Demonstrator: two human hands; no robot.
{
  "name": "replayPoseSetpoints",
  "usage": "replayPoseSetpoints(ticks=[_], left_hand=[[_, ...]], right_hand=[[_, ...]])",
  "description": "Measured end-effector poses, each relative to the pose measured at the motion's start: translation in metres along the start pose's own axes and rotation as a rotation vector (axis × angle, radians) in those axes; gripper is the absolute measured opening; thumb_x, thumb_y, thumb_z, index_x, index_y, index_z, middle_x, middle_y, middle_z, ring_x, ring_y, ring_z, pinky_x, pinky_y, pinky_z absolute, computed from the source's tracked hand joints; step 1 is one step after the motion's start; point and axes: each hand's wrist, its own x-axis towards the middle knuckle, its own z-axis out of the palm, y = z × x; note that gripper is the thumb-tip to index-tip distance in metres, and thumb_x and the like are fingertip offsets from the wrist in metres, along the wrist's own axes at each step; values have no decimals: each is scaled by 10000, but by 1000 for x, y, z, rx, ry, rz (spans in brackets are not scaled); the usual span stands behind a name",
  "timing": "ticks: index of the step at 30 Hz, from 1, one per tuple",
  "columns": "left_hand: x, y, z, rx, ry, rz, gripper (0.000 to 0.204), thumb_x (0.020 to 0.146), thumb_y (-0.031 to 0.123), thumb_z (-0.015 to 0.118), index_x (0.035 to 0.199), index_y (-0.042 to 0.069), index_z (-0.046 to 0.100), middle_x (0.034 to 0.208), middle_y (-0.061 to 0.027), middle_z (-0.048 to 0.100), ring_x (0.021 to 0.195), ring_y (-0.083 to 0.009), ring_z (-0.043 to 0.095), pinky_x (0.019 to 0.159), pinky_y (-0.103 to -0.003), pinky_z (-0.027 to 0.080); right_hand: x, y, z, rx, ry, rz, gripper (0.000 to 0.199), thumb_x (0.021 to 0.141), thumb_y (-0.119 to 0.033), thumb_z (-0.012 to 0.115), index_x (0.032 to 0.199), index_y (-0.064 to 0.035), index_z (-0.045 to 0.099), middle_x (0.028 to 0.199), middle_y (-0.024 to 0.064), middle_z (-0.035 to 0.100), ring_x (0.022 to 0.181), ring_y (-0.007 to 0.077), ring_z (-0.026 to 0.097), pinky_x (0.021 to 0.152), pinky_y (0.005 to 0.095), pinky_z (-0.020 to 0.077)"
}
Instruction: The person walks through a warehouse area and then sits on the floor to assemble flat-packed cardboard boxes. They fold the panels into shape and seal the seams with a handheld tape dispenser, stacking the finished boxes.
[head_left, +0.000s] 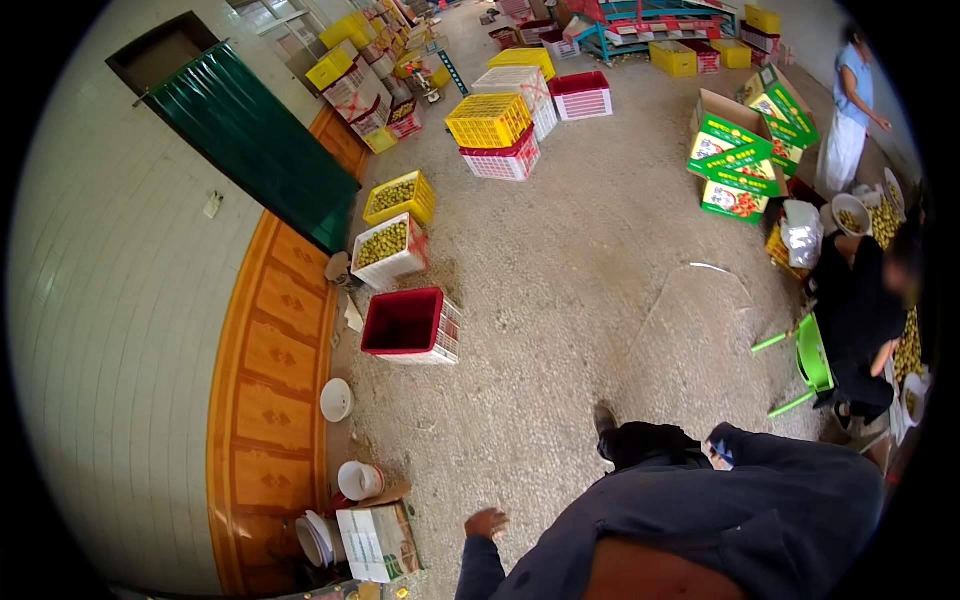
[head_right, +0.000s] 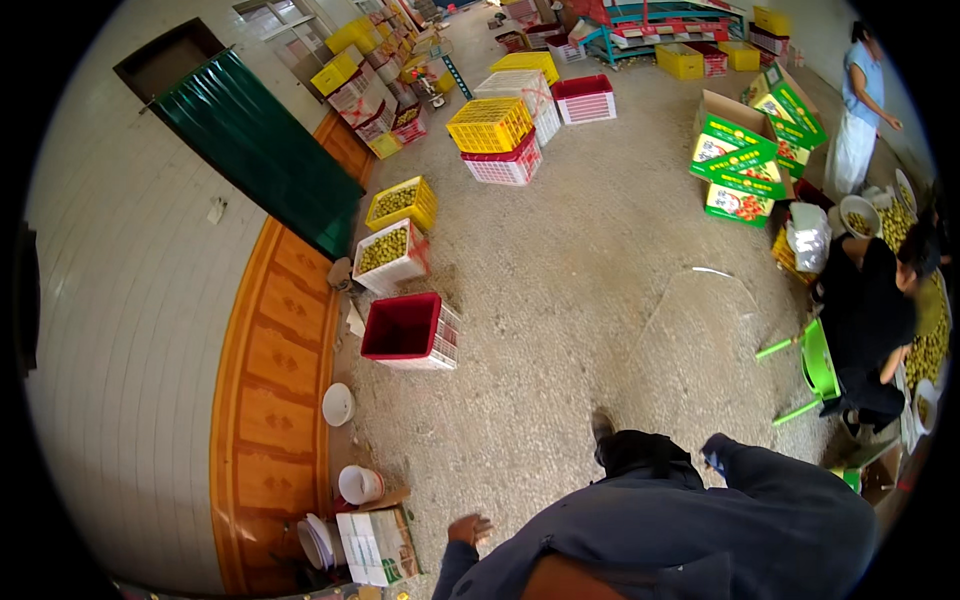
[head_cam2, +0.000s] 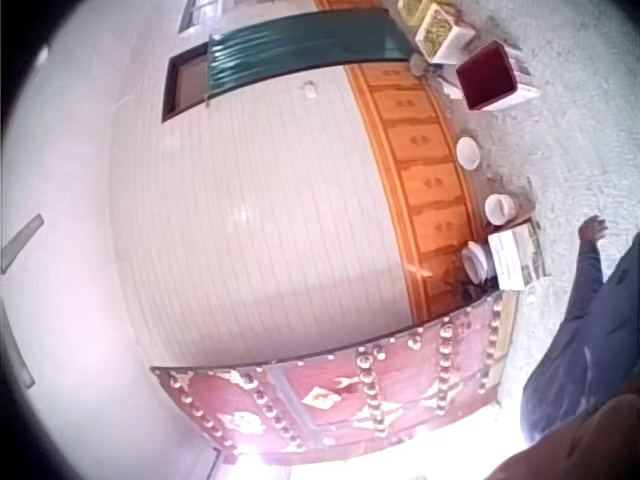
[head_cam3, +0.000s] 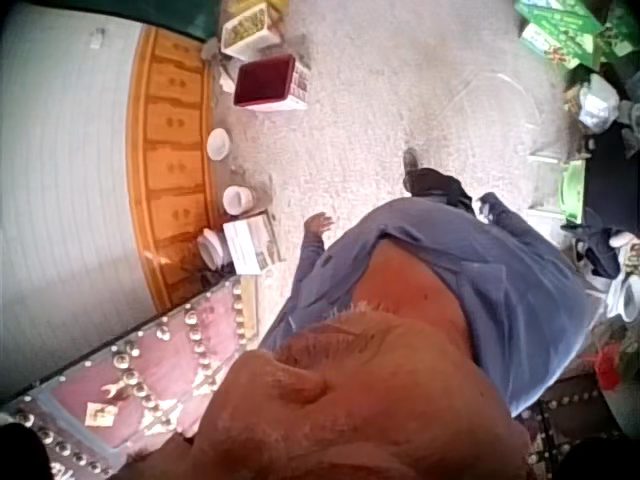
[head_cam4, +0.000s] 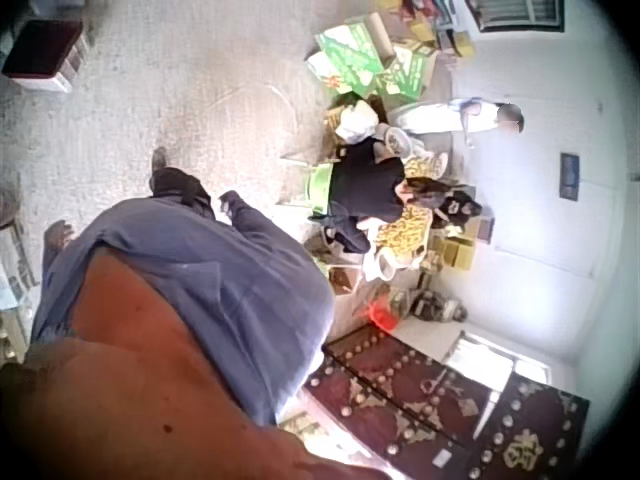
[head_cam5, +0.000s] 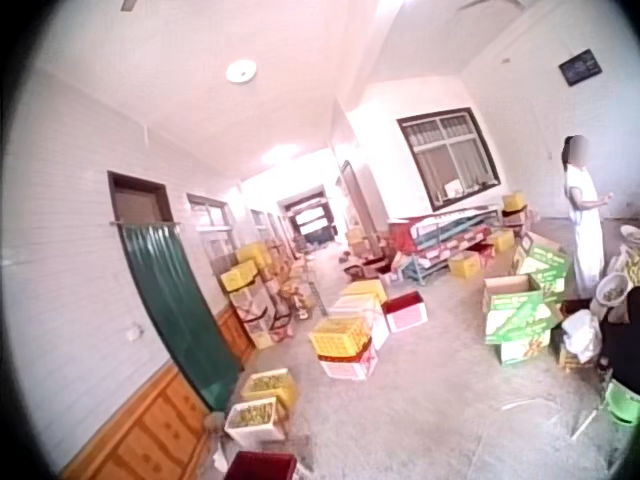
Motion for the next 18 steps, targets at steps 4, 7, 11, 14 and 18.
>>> replayPoseSetpoints(ticks=[4, 7, 11, 14, 18], left_hand=[[44, -11, -22, -137, 135, -335, 356, 950, 242, 459, 1181, -25, 507, 1167, -216, 606, 1018, -358, 624, 821, -473, 532], [72, -15, -29, -208, 144, -434, 297, 945, 187, 440, 1134, -29, 518, 1125, -233, 612, 1035, -367, 614, 842, -469, 538], [116, 25, -9, -302, 226, -460, 198, 935, 188, 427, 944, 24, 538, 983, -158, 600, 1108, -292, 581, 863, -408, 484], [174, 96, 6, -325, 218, -471, 231, 938, 224, 434, 990, 26, 541, 1033, -159, 596, 1106, -292, 574, 879, -420, 472], [279, 240, -9, -352, 112, -440, 285, 943, 273, 444, 1051, 29, 546, 1099, -160, 590, 1103, -292, 565, 900, -436, 457]], right_hand=[[99, -175, -13, -139, -7, -275, 169, 845, -99, 612, 940, 33, 658, 800, 241, 659, 656, 379, 663, 554, 524, 541], [115, -326, -20, -109, -116, -242, 209, 862, -164, 603, 920, 27, 667, 778, 179, 661, 665, 274, 663, 612, 465, 554], [124, -502, -15, -552, -11, -628, 167, 747, -53, 666, 886, 37, 648, 723, 207, 624, 591, 312, 640, 530, 459, 555], [179, -577, -10, -364, -2, -400, 181, 760, -67, 660, 914, 26, 647, 730, 213, 625, 620, 336, 648, 553, 492, 553], [249, -616, -9, -1018, -58, -529, 299, 747, -153, 702, 1023, -40, 674, 835, 181, 673, 724, 316, 665, 630, 473, 546]])
